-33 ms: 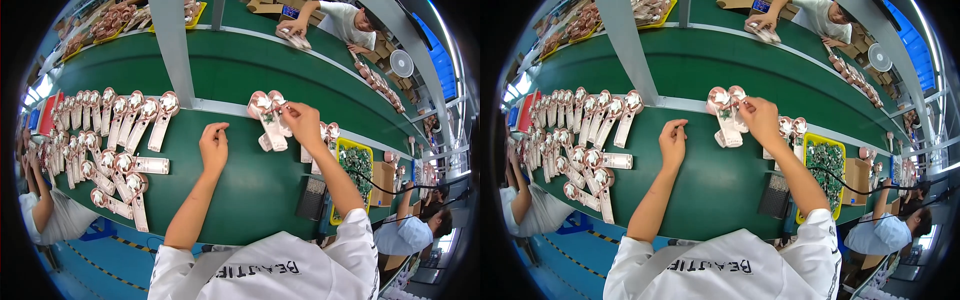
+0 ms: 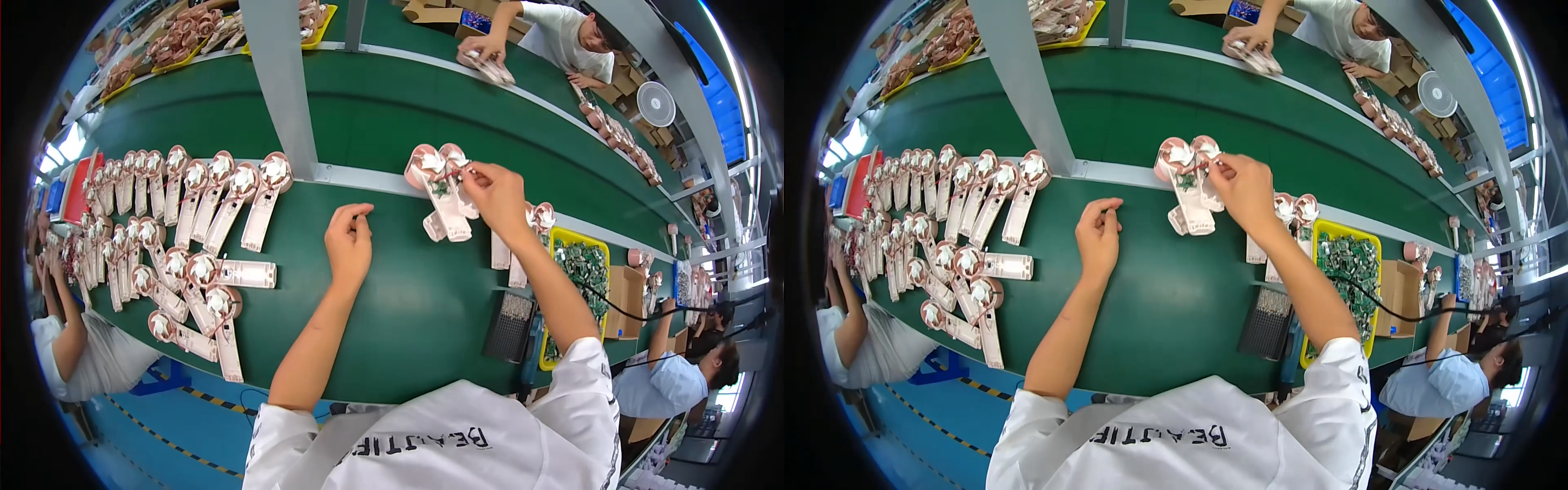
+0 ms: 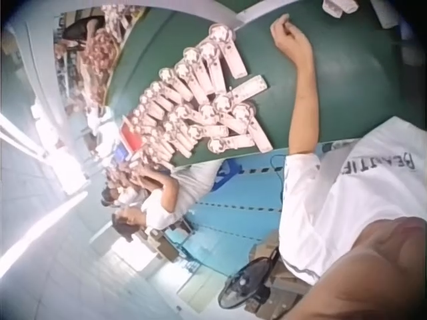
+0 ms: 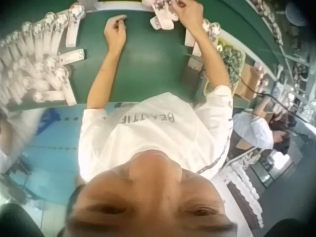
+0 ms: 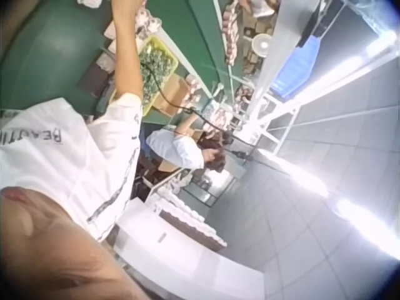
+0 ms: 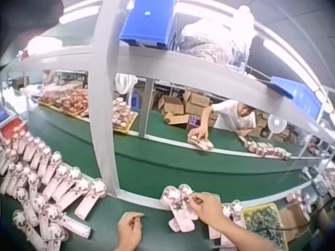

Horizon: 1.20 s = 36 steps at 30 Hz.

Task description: The person assembles the internal components of a portable hand fan by securing the PCB and wiring inside the fan casing with screws using an electric screwdriver.

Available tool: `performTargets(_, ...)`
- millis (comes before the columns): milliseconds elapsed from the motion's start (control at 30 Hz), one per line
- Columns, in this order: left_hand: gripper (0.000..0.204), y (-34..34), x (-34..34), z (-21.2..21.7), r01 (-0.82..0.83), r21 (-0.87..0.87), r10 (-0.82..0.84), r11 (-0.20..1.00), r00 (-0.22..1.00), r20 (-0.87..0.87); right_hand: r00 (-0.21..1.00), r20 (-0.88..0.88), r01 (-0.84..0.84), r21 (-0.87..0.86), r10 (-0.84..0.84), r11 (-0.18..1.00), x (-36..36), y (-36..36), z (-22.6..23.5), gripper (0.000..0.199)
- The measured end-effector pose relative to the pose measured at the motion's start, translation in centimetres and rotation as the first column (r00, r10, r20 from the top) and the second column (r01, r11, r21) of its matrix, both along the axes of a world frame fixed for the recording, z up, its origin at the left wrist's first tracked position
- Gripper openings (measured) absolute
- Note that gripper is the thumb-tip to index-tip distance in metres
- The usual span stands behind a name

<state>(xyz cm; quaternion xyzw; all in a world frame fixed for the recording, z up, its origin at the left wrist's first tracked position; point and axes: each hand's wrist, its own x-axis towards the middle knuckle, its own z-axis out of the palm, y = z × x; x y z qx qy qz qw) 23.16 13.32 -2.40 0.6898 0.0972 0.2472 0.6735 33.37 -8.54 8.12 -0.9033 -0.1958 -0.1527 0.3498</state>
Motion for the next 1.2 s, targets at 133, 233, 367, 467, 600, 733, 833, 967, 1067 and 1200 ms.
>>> performTargets(133,0.017,0.1,-0.6,0.0,-0.012,0.042,0.013,0.999,1.000,-0.027,1.000,-0.024,-0.019,0.014,0.019,1.000,5.6,0.1,1.6,0.020)
performTargets(233,0.016,-0.7,-0.5,0.4,-0.010,0.115,0.016,0.993,0.999,-0.051,1.000,-0.014,-0.010,-0.055,0.009,0.998,12.2,-0.9,2.7,0.023)
performTargets(367,0.017,-0.7,-0.3,1.2,0.018,0.169,-0.001,0.985,0.995,-0.099,0.999,0.040,-0.004,-0.161,0.011,0.987,23.5,-2.2,2.0,0.019)
performTargets(467,0.017,-0.5,-0.4,2.5,-0.008,0.301,0.034,0.953,0.996,-0.083,0.981,0.171,-0.064,-0.140,0.088,0.988,31.5,-2.4,0.7,0.018)
performTargets(600,0.018,-0.8,-1.2,3.0,0.020,0.388,0.026,0.921,0.993,-0.111,0.946,0.323,0.019,-0.171,0.038,0.985,40.6,-2.0,-1.2,0.023)
performTargets(733,0.017,-1.4,-0.9,2.7,0.040,0.446,0.019,0.894,0.992,-0.127,0.880,0.456,0.230,-0.168,-0.132,0.959,47.6,-1.5,-6.6,0.026)
performTargets(833,0.017,-1.5,-1.3,3.3,0.078,0.433,0.010,0.898,0.980,-0.197,0.907,0.279,0.328,0.005,-0.316,0.945,48.5,0.7,-10.2,0.021)
performTargets(967,0.018,-1.8,-2.4,4.5,0.100,0.347,-0.024,0.933,0.976,-0.215,0.920,0.218,0.292,0.176,-0.327,0.940,49.1,1.6,-10.8,0.028)
performTargets(1067,0.019,-1.5,-2.9,4.5,0.108,0.359,-0.037,0.927,0.979,-0.200,0.857,0.311,0.280,0.388,-0.411,0.878,48.6,1.7,-11.9,0.030)
performTargets(1200,0.019,-1.2,-1.3,2.0,0.061,0.369,0.005,0.927,0.985,-0.175,0.922,-0.075,0.364,0.507,-0.380,0.781,45.1,-1.4,-12.7,0.028)
